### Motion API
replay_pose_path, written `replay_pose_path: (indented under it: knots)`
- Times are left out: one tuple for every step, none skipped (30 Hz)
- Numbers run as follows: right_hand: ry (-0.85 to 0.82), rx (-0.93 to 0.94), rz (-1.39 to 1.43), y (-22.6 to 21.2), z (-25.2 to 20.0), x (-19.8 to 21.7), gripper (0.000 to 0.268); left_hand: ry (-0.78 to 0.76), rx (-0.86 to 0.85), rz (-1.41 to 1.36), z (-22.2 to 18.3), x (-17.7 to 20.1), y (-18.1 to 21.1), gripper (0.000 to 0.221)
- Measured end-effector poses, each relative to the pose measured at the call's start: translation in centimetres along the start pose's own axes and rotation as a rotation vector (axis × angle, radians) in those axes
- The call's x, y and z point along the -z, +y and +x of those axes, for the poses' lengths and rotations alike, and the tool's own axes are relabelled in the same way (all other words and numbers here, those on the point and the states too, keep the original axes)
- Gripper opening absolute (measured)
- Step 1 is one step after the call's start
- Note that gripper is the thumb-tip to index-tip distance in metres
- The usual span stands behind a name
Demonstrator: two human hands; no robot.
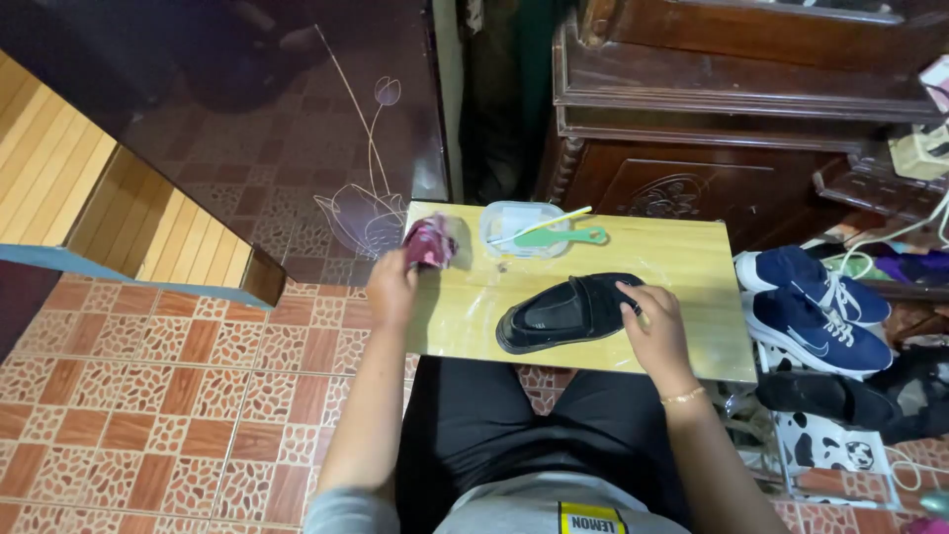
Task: Cleaning a black leather shoe by brushing off debris and then wiping the surface with a cloth.
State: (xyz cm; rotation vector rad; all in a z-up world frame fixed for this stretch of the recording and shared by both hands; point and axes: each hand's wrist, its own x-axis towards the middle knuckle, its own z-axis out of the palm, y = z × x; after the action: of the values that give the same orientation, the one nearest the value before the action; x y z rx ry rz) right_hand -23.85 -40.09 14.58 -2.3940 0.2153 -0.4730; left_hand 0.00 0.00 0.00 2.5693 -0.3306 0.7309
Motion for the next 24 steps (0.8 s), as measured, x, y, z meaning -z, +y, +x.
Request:
replay_pose_path:
  knots:
    - [0.004,-0.003,0.005,-0.9,-0.6,0.4,0.036,-0.001,-0.006,0.003,-0.2,3.0,2.4,0.035]
    - [-0.005,-0.050,0.067,-1.8,-1.2,0.7,0.039,0.049,0.066,-0.205,-0.5,5.9,4.7,0.018]
    - [-0.016,-0.098,0.130,-2.8,-1.8,1.0,0.043,0.097,0.141,-0.412,-0.9,9.0,7.0,0.011]
    - [-0.015,-0.100,0.136,-4.3,-2.3,0.7,0.043,0.095,0.137,-0.408,-2.2,9.2,9.2,0.011]
    - [-0.112,-0.104,0.373,-5.8,-2.8,0.5,0.061,0.065,0.177,-0.496,-3.7,9.3,11.5,0.015]
    - [-0.209,-0.107,0.611,-7.3,-3.3,0.2,0.080,0.034,0.217,-0.585,-5.2,9.5,13.8,0.022]
    - [-0.211,-0.108,0.612,-9.6,-3.7,0.2,0.080,0.033,0.219,-0.584,-5.5,11.8,17.4,0.022]
    - [-0.291,-0.141,0.800,-11.9,-4.1,0.1,0.081,-0.134,0.108,-0.637,-5.8,14.1,21.0,0.020]
    - [-0.368,-0.176,0.988,-14.2,-4.5,0.1,0.085,-0.302,-0.008,-0.690,-6.1,16.3,24.7,0.018]
    - [-0.365,-0.178,0.987,-15.4,-4.2,0.0,0.085,-0.306,-0.009,-0.691,-7.1,16.2,26.1,0.018]
    - [-0.089,-0.335,1.053,-16.5,-4.4,0.0,0.059,-0.284,-0.258,-0.602,-8.8,16.1,27.7,0.028]
    - [0.194,-0.488,1.098,-17.5,-4.5,-0.1,0.035,-0.258,-0.505,-0.508,-10.3,16.0,29.3,0.039]
    - [0.206,-0.497,1.091,-15.1,-4.7,-0.7,0.035,-0.267,-0.509,-0.520,-10.2,16.8,29.3,0.039]
    - [0.313,-0.540,1.168,-12.7,-5.0,-1.2,0.028,-0.445,-0.529,-0.605,-10.1,17.6,29.3,0.056]
    - [0.416,-0.574,1.243,-10.2,-5.1,-1.7,0.021,-0.616,-0.544,-0.687,-9.8,18.3,29.4,0.076]
    - [0.423,-0.576,1.233,-9.4,-4.3,-0.2,0.021,-0.618,-0.546,-0.697,-9.0,18.8,29.0,0.076]
    - [0.457,-0.642,1.125,-8.6,-3.4,1.2,0.031,-0.546,-0.575,-0.698,-8.1,19.3,28.6,0.065]
    - [0.489,-0.707,1.015,-7.9,-2.5,2.6,0.042,-0.473,-0.603,-0.698,-7.2,19.8,28.2,0.055]
    - [0.496,-0.709,1.016,-6.6,-1.5,3.6,0.042,-0.477,-0.608,-0.699,-6.6,18.9,26.7,0.055]
    - [0.489,-0.449,0.780,-5.4,-0.5,4.6,0.045,-0.490,-0.430,-0.681,-6.0,18.0,25.3,0.066]
    - [0.469,-0.199,0.537,-4.1,0.4,5.6,0.048,-0.503,-0.249,-0.660,-5.5,17.2,23.9,0.078]
    - [0.473,-0.205,0.535,-3.0,1.1,4.4,0.048,-0.510,-0.252,-0.661,-5.1,16.5,23.4,0.078]
    - [0.331,-0.197,0.307,-2.0,2.0,3.2,0.044,-0.557,-0.143,-0.646,-4.6,15.7,22.9,0.086]
    - [0.188,-0.188,0.080,-0.9,3.0,2.0,0.045,-0.602,-0.033,-0.630,-4.1,14.9,22.3,0.093]
